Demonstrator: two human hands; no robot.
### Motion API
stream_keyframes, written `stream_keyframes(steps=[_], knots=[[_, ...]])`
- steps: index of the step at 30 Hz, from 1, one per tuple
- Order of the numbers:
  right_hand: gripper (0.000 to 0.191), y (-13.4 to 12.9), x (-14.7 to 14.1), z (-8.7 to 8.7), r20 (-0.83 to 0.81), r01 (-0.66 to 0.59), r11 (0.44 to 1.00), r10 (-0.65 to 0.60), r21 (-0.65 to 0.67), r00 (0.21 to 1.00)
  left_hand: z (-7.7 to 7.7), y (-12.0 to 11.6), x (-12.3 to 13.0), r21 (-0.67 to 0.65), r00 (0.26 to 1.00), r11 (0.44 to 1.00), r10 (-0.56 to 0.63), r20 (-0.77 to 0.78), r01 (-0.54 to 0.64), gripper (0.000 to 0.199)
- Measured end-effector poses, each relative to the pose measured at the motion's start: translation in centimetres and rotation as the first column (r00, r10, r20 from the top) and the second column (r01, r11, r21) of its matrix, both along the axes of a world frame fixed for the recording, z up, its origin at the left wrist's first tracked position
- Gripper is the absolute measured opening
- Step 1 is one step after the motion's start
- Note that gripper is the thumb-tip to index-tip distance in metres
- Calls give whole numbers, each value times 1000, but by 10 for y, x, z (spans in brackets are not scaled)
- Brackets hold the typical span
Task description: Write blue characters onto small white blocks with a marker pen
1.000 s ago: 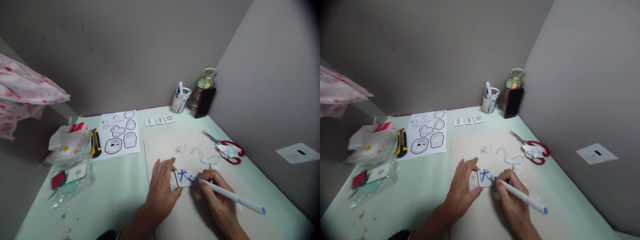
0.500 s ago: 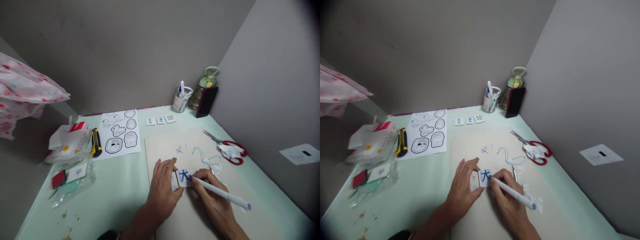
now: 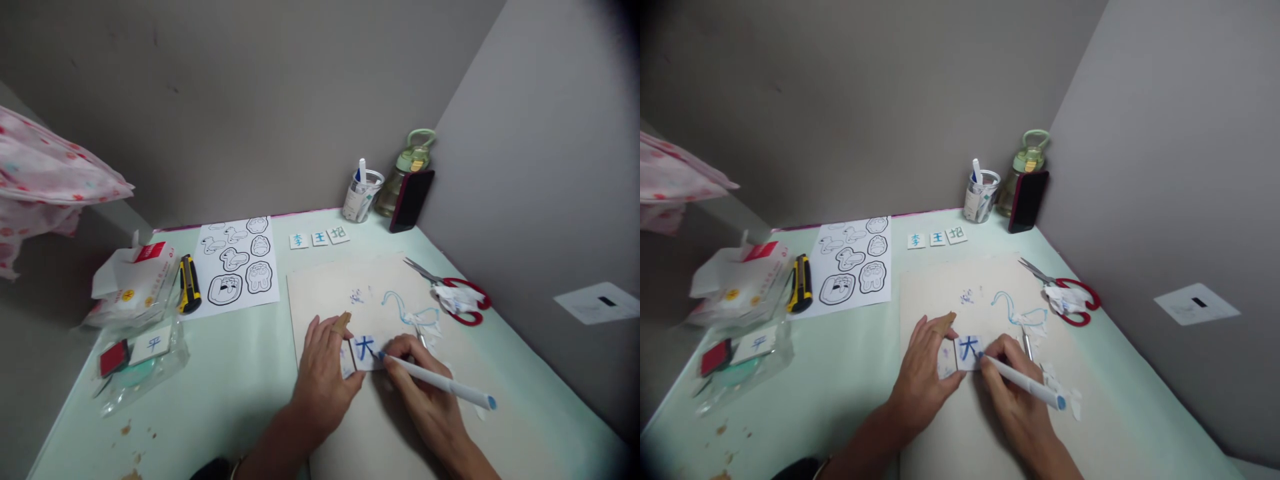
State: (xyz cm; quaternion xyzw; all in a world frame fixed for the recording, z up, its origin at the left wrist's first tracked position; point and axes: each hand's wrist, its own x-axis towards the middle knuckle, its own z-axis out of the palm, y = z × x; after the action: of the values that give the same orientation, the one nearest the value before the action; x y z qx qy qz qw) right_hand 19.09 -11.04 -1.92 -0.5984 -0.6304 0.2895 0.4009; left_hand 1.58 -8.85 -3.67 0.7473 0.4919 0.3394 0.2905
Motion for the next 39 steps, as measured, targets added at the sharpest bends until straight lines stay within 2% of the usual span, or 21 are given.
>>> stream_keyframes(steps=[9,19,39], knots=[[22,-3,2,-1,-47,2,1000,-2,-1,999,-1,0,0,4,1000,1000,1,-15,-1,81],[23,-3,4,1,-87,77,995,-71,67,994,-2,0,0,20,1000,1000,8,-15,-8,82],[23,3,-4,1,29,26,1000,-26,-6,999,-6,-1,1,36,1000,999,2,6,-2,82]])
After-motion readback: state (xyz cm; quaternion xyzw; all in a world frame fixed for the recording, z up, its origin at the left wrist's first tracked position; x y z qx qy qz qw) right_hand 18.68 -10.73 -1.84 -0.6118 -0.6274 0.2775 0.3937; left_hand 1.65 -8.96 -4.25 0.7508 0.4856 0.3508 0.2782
